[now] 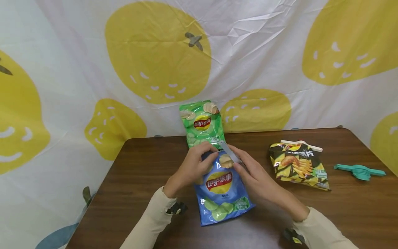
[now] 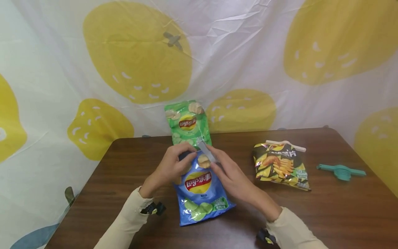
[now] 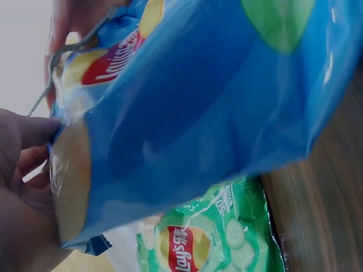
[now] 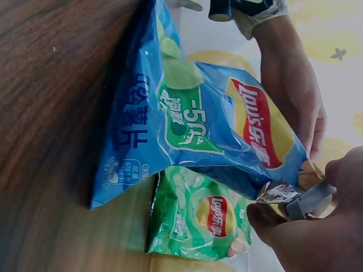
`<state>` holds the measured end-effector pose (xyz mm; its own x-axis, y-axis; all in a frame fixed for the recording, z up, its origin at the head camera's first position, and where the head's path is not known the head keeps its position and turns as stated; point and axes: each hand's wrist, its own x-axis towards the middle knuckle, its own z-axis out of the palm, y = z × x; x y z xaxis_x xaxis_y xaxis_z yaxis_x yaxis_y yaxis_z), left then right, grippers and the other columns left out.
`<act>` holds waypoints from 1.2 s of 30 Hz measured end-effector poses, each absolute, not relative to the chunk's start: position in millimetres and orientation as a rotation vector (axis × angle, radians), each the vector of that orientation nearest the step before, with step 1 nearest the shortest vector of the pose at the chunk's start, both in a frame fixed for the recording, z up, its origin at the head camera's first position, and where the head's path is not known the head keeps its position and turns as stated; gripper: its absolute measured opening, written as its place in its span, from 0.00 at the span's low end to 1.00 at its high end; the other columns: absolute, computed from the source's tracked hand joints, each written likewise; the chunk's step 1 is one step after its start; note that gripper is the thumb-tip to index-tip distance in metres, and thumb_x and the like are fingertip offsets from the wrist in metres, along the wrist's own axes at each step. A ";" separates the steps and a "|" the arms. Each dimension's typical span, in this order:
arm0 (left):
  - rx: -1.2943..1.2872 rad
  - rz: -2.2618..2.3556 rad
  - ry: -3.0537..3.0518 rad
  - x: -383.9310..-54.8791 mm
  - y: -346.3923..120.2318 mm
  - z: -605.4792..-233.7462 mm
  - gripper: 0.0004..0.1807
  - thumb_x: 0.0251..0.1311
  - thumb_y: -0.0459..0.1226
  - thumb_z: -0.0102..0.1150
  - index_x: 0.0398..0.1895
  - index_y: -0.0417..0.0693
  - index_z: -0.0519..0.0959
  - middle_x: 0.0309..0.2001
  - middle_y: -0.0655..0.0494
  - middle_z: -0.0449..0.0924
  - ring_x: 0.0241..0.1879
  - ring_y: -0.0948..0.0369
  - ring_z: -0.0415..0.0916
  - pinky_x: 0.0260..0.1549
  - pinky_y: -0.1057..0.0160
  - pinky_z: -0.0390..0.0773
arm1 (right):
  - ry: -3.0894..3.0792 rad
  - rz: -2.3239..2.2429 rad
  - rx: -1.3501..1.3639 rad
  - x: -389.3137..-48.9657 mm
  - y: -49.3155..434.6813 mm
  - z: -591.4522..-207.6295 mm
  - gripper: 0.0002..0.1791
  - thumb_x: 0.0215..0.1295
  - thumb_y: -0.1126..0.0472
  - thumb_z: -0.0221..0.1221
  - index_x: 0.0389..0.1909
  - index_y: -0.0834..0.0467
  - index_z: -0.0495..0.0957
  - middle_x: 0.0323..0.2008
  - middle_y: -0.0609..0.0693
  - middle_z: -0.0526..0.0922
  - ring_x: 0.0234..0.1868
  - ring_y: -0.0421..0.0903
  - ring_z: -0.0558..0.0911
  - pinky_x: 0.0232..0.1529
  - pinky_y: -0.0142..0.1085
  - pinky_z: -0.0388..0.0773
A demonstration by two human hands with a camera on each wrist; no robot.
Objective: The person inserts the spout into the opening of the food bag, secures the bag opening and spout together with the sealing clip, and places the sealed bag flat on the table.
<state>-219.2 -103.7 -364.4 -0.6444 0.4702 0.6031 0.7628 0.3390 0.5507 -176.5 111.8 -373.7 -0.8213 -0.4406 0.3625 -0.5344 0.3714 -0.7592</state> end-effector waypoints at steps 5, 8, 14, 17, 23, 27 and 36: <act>-1.081 -1.171 -2.243 -220.1 -99.9 -366.8 0.03 0.59 0.34 0.53 0.30 0.46 0.77 0.30 0.60 0.75 0.30 0.68 0.70 0.31 0.69 0.72 | -2.444 1.367 0.998 -177.2 110.4 -376.2 0.25 0.68 0.59 0.44 0.65 0.42 0.55 0.59 0.38 0.64 0.56 0.39 0.68 0.52 0.34 0.67; -1.059 -1.175 -2.225 -219.8 -97.6 -367.5 0.04 0.59 0.34 0.52 0.31 0.46 0.77 0.31 0.59 0.75 0.31 0.68 0.70 0.31 0.70 0.72 | -2.388 1.303 1.036 -171.1 107.7 -366.0 0.26 0.67 0.63 0.45 0.65 0.46 0.57 0.61 0.42 0.63 0.58 0.41 0.66 0.55 0.33 0.65; -0.958 -1.175 -2.203 -220.1 -97.0 -367.7 0.04 0.59 0.34 0.51 0.28 0.47 0.75 0.29 0.61 0.73 0.29 0.67 0.69 0.29 0.69 0.71 | -2.301 1.267 1.081 -165.0 103.1 -354.7 0.27 0.62 0.71 0.50 0.63 0.57 0.61 0.59 0.51 0.66 0.59 0.48 0.67 0.56 0.29 0.63; -0.966 -1.163 -2.217 -219.9 -96.5 -368.4 0.04 0.59 0.34 0.51 0.29 0.48 0.76 0.30 0.62 0.73 0.29 0.68 0.68 0.28 0.70 0.71 | -2.266 1.268 1.089 -166.0 102.1 -355.8 0.27 0.60 0.73 0.52 0.62 0.60 0.63 0.59 0.54 0.67 0.59 0.51 0.68 0.56 0.28 0.63; -1.028 -1.237 -2.219 -217.3 -93.9 -368.4 0.04 0.59 0.36 0.53 0.30 0.47 0.76 0.31 0.61 0.75 0.30 0.67 0.69 0.29 0.69 0.71 | -2.212 1.350 1.064 -166.9 104.0 -358.4 0.26 0.57 0.74 0.54 0.58 0.63 0.67 0.57 0.58 0.69 0.58 0.54 0.69 0.55 0.28 0.65; -1.055 -1.355 -2.197 -214.3 -92.1 -366.3 0.03 0.58 0.34 0.54 0.30 0.45 0.77 0.31 0.59 0.76 0.31 0.66 0.70 0.31 0.68 0.72 | -2.204 1.418 1.041 -166.8 106.5 -356.9 0.24 0.56 0.74 0.55 0.56 0.64 0.69 0.57 0.61 0.68 0.58 0.55 0.69 0.56 0.28 0.65; -0.976 -1.611 -2.200 -192.8 -87.4 -343.3 0.13 0.56 0.26 0.53 0.45 0.32 0.70 0.31 0.41 0.77 0.31 0.54 0.74 0.33 0.63 0.75 | -2.281 1.625 0.952 -166.7 107.8 -354.6 0.27 0.58 0.70 0.55 0.61 0.58 0.65 0.55 0.55 0.72 0.52 0.49 0.74 0.47 0.37 0.73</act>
